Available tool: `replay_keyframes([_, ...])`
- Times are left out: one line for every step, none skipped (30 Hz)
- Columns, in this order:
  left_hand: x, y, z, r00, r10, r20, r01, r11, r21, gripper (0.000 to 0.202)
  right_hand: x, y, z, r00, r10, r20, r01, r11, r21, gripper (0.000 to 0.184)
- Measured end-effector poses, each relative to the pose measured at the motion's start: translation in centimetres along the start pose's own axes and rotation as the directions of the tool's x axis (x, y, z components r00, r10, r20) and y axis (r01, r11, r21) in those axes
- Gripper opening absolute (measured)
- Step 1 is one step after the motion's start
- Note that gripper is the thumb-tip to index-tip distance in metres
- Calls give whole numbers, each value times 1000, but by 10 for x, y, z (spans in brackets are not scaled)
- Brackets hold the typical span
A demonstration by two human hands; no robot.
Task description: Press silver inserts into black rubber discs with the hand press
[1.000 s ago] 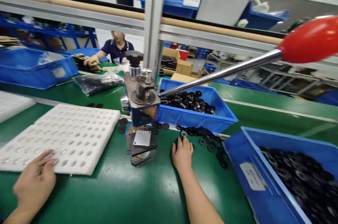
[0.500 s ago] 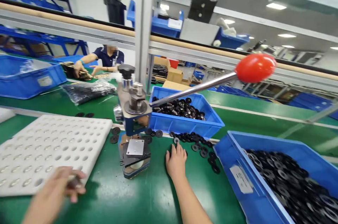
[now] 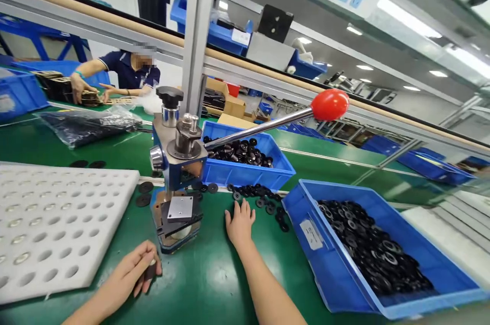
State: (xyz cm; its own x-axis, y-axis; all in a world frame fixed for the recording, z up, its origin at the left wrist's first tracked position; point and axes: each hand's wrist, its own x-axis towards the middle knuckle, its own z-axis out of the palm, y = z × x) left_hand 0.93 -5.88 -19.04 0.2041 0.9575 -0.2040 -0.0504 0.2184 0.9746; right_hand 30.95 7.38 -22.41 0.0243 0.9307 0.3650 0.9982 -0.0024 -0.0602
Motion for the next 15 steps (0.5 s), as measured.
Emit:
replay_keyframes([0,1,-1,1000,-5,4,5,1000,-1,54,1,-2,-2,1000,-1,14,1,1000,3,48])
replay_keyframes([0,2,-1,1000,-10,2,10,1000,-1,51,2,-6,-3,1000,-10,27,10,1000,11,48])
replay_keyframes([0,3,0,1000,-17,-1,17,1000,0,48,3,-11,-5,999,-25,39,24,999,23,49])
replay_keyframes([0,3,0,1000,-24,-8,24,1000,4,45,5,-17,-6,998,-45,49,43,998,38,49])
replay_keyframes([0,3,0,999,-33,-13,33,999,10,42,6,-24,-7,996,-69,58,66,996,56,50])
replay_keyframes([0,3,1,999,-42,-18,43,999,19,41,8,-32,-8,993,-97,66,91,993,76,51])
replay_keyframes([0,2,1,998,-54,-23,55,998,31,40,11,-40,-8,989,-127,72,119,988,98,52])
replay_keyframes([0,1,1,997,-66,-27,67,997,47,40,14,-48,-8,984,-158,77,148,981,122,52])
replay_keyframes([0,-1,1,997,-77,-27,79,995,65,41,18,-55,-9,978,-190,81,177,973,148,53])
replay_keyframes([1,-2,0,996,-82,-28,84,993,81,42,23,-61,-9,972,-220,86,203,963,175,53])
replay_keyframes([2,-2,0,996,-82,-31,85,992,94,43,28,-67,-8,965,-246,91,224,953,203,53])
replay_keyframes([2,-2,-1,996,-82,-31,85,991,103,43,34,-71,-8,959,-265,97,237,943,231,53])
replay_keyframes([2,-2,-1,996,-83,-30,86,990,112,44,39,-73,-8,955,-276,104,242,935,261,52])
replay_keyframes([2,-1,-1,996,-82,-34,86,989,123,45,43,-75,-7,954,-280,110,238,927,291,50])
replay_keyframes([2,0,-1,996,-79,-42,84,987,139,46,47,-75,-7,954,-276,115,228,920,320,49])
